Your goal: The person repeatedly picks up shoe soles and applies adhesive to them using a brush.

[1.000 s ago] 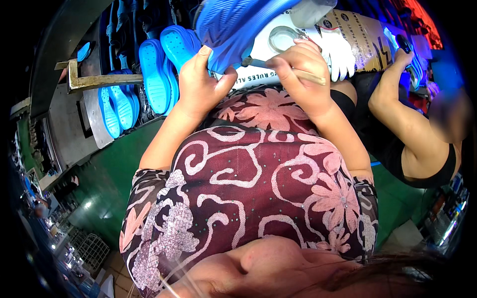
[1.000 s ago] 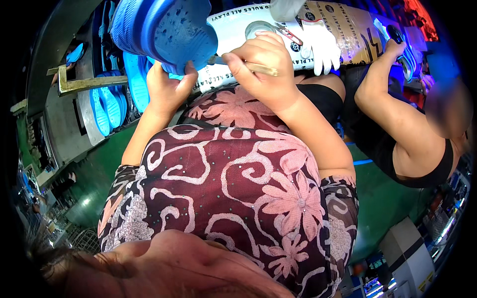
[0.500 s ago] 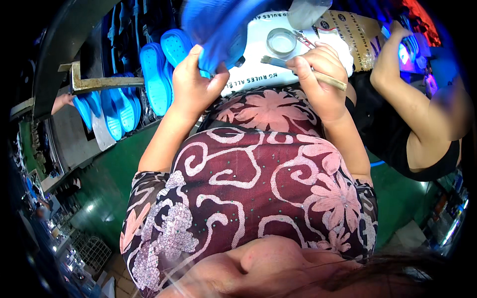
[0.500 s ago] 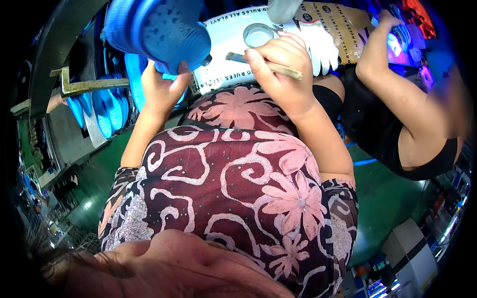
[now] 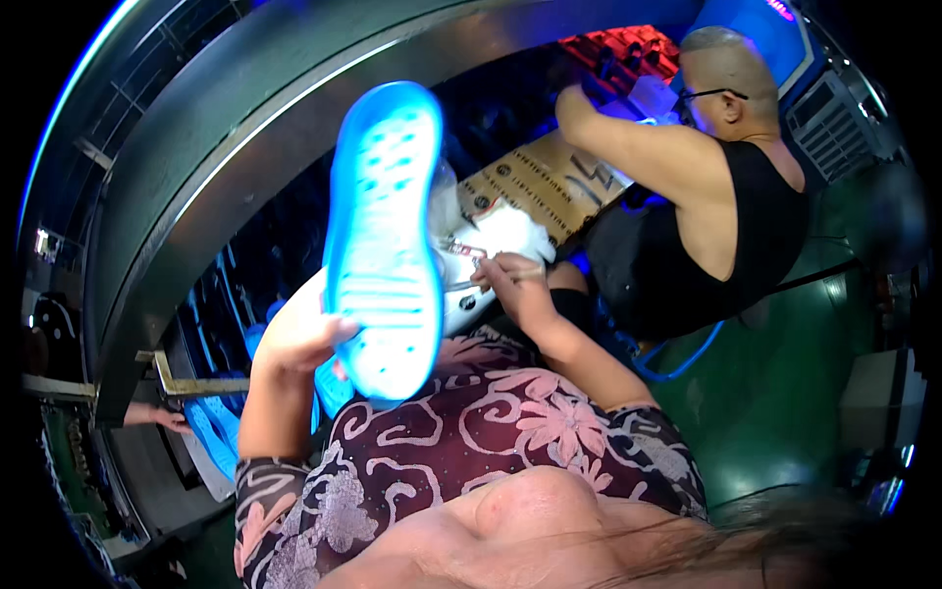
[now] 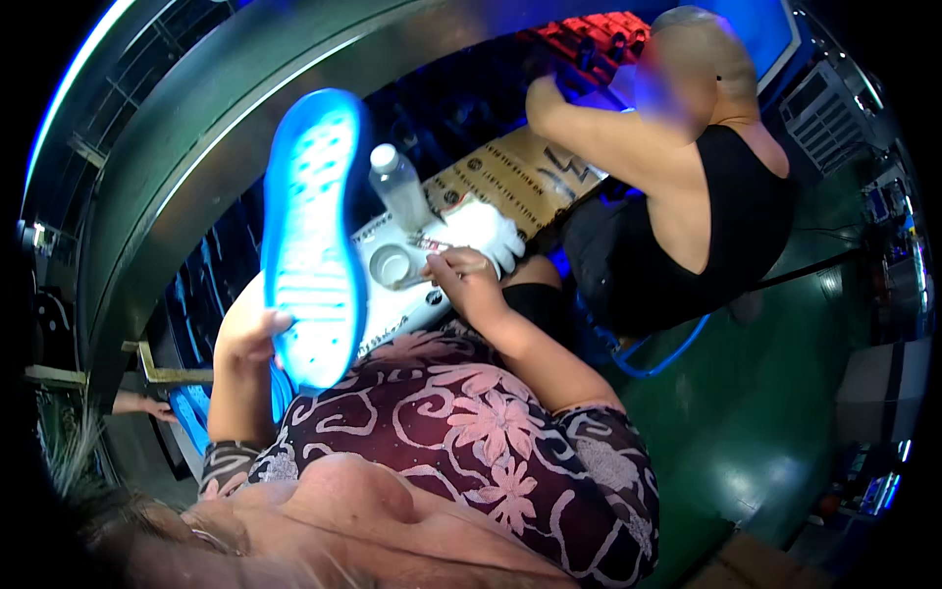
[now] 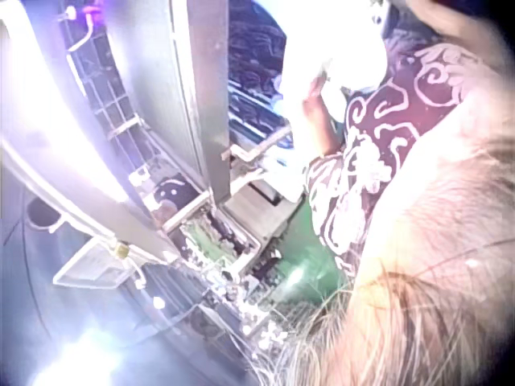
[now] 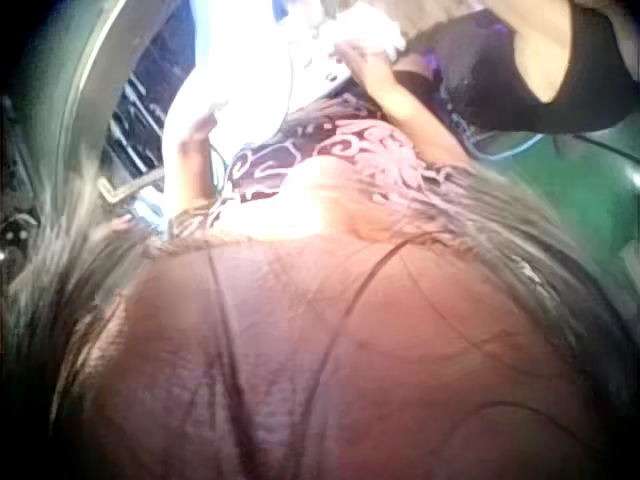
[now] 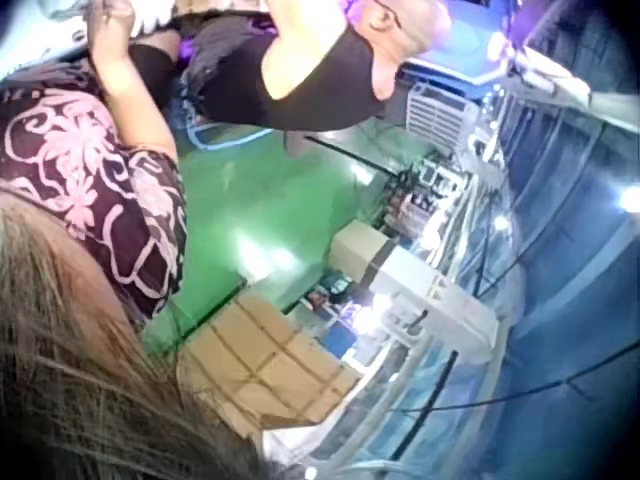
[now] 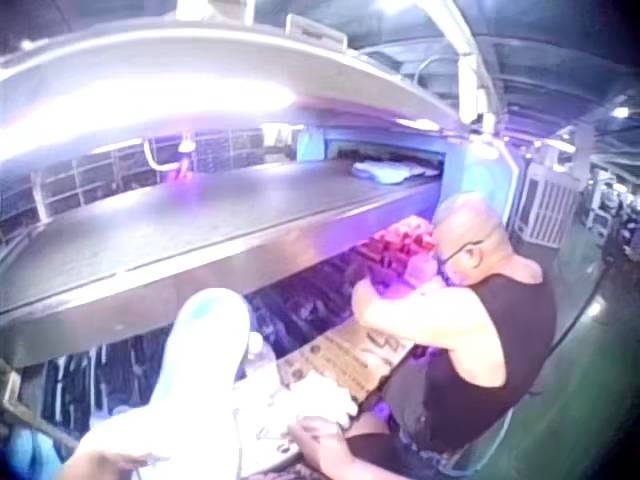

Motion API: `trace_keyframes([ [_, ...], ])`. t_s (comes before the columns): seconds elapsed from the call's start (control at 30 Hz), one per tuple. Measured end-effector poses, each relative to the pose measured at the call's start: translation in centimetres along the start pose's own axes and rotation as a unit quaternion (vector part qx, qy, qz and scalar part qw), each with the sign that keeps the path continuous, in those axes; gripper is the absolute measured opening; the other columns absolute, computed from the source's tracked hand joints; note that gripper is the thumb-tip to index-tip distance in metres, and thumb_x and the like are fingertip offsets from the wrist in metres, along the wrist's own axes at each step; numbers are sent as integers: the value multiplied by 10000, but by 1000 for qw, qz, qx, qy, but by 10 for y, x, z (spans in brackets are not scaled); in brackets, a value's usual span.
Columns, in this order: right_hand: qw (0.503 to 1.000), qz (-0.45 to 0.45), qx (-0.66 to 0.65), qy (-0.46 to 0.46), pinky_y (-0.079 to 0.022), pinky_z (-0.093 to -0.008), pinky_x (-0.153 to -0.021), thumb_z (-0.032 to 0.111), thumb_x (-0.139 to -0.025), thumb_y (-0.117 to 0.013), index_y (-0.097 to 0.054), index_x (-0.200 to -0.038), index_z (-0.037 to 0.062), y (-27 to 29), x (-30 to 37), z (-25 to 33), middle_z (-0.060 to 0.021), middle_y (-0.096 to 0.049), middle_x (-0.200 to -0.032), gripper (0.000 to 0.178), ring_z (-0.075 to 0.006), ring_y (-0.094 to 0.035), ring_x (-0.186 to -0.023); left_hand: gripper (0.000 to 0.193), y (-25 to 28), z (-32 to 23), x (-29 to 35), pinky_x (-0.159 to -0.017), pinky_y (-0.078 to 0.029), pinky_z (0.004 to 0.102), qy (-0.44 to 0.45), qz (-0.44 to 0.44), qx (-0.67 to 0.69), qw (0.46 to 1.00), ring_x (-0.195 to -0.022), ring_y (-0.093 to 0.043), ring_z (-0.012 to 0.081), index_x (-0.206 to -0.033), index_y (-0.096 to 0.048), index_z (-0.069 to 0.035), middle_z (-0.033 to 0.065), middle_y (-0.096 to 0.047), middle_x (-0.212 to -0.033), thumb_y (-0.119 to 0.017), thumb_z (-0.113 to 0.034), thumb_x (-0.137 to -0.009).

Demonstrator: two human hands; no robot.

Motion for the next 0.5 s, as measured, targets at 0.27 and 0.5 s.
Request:
trace_keyframes([
  [0.27,994,-57,-80,-54,-429,-228,-568,188,-908,-503,-640,-778,-15,5,4,-15,-58,-612,-674,277,-106,-538,-582,513,-28,-138,-266,-815,-517,296,-96,-109,295,945,-925,-606,300,-1204,-426,34,230,-589,-1031,-596,-293,-846],
  [0.5,986,-65,-113,-101,-432,-230,-612,195,-918,-495,-633,-790,-32,7,12,-26,-65,-608,-694,295,-107,-538,-631,658,-47,-103,-222,-996,-377,403,-174,30,205,963,-1175,-451,337,-1388,-176,-51,257,-473,-1225,-451,-400,-904],
])
Point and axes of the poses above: each hand's wrist, its own x-axis away from the middle knuckle, its own y-axis out of the back of the hand, z = x × y, the point moved 3 cm from there along -x, towards the middle knuckle
